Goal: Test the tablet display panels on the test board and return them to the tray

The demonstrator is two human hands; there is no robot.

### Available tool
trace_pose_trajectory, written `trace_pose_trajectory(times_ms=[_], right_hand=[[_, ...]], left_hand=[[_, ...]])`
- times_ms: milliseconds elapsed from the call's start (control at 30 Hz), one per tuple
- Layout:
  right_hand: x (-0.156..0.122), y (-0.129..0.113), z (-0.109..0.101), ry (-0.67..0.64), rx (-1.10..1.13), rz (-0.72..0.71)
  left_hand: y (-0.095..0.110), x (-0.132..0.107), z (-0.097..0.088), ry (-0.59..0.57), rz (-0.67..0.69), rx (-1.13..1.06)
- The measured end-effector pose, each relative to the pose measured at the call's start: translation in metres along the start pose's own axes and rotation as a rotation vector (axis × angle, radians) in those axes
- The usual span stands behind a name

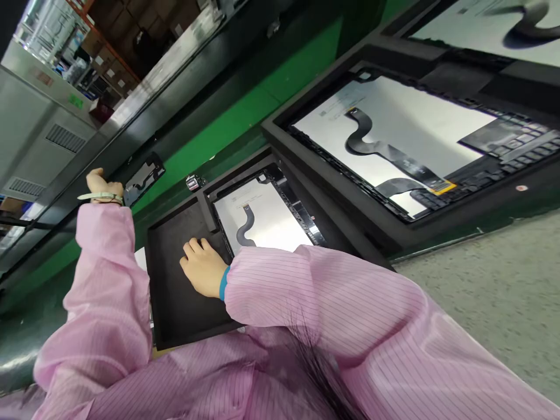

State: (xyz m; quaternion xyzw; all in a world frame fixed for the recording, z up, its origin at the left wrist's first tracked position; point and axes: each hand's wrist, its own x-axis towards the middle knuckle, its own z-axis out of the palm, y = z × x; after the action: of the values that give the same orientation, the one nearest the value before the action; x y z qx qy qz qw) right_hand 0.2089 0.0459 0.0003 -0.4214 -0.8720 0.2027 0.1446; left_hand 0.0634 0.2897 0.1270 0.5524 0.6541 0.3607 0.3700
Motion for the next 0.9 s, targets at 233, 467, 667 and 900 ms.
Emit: trace_pose_trajectory(times_ms=[233, 467, 667, 900], right_hand=[[-0.002, -0.002, 0.002, -0.005, -0.06, -0.024], [-0.036, 0.001, -0.031, 0.035, -0.149, 0.041], [-0.126, 0.038, -0.054, 0.274, -0.214, 0.674], [-0.153, 0.029, -0.028, 0.32, -0.172, 0.953]], left_hand=[[-0.036, -0.125, 0.02, -0.669, 0.221, 0.359], [-0.115, -0.196, 0.034, -0.527, 0.543, 0.615], [-0.138, -0.214, 0.041, -0.612, 0.507, 0.475], [-0.142, -0.233, 0.064, -0.845, 0.229, 0.105]])
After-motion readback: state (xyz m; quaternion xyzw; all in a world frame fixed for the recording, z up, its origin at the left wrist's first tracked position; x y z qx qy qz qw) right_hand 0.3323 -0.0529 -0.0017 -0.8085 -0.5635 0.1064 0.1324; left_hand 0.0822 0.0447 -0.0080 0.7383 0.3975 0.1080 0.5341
